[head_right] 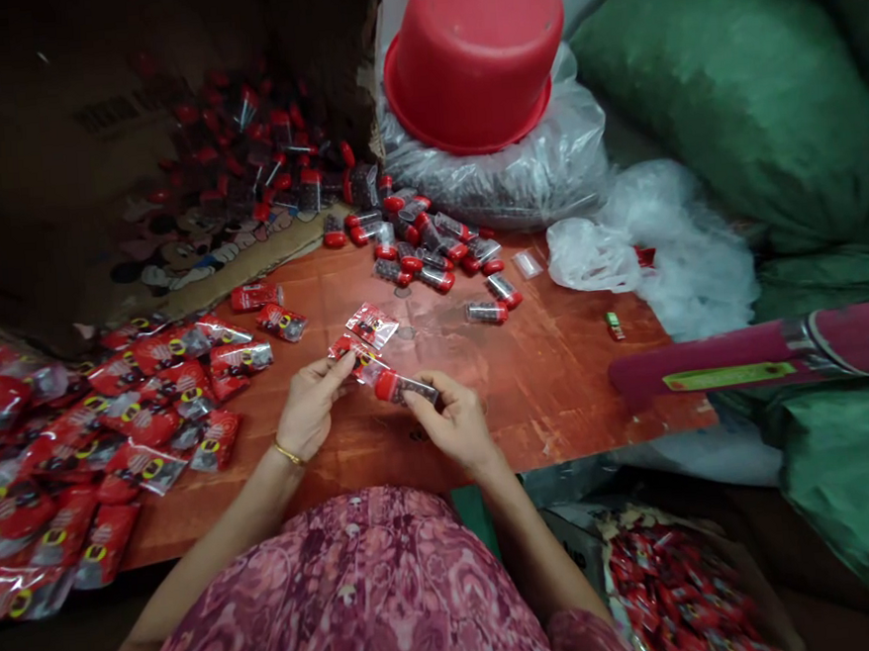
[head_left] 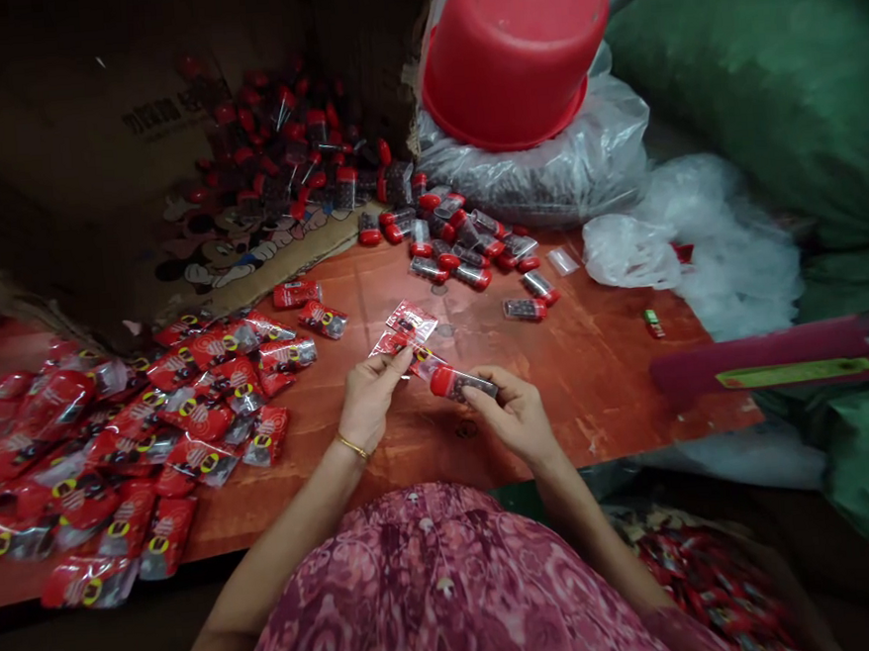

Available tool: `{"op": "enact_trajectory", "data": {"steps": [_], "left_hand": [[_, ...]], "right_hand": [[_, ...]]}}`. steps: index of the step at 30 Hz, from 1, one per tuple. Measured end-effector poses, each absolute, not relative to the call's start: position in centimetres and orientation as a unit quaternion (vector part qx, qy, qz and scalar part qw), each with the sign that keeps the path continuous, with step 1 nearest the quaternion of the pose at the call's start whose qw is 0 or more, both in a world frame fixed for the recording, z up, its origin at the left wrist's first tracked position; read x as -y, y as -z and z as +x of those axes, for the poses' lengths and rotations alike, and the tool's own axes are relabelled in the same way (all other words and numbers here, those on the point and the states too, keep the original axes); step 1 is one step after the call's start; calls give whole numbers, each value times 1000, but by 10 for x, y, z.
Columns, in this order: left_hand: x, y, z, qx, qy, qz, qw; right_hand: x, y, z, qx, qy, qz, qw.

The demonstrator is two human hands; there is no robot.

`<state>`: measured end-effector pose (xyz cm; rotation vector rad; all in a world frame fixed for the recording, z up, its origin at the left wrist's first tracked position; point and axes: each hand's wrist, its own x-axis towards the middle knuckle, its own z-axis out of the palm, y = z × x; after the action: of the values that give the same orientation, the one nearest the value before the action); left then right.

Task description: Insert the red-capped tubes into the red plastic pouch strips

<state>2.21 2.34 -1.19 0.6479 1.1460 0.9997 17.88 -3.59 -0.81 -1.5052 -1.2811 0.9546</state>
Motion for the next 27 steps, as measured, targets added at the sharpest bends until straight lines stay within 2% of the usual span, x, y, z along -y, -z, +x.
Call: {"op": "enact_trajectory", "data": {"steps": [5, 11, 15, 27], "left_hand": [[-24, 12, 22, -508, -439, 296, 679], [-22, 13, 21, -492, -436, 308, 687], [-22, 13, 21, -474, -441, 302, 700], [-21, 7, 23, -474, -438, 257, 720]], "right_hand": [[38, 6, 178, 494, -423, -596, 471], [36, 16, 176, 412, -522, -578, 474], [37, 19, 172, 387, -490, -592, 509], [37, 24, 168, 384, -551, -563, 481]]}}
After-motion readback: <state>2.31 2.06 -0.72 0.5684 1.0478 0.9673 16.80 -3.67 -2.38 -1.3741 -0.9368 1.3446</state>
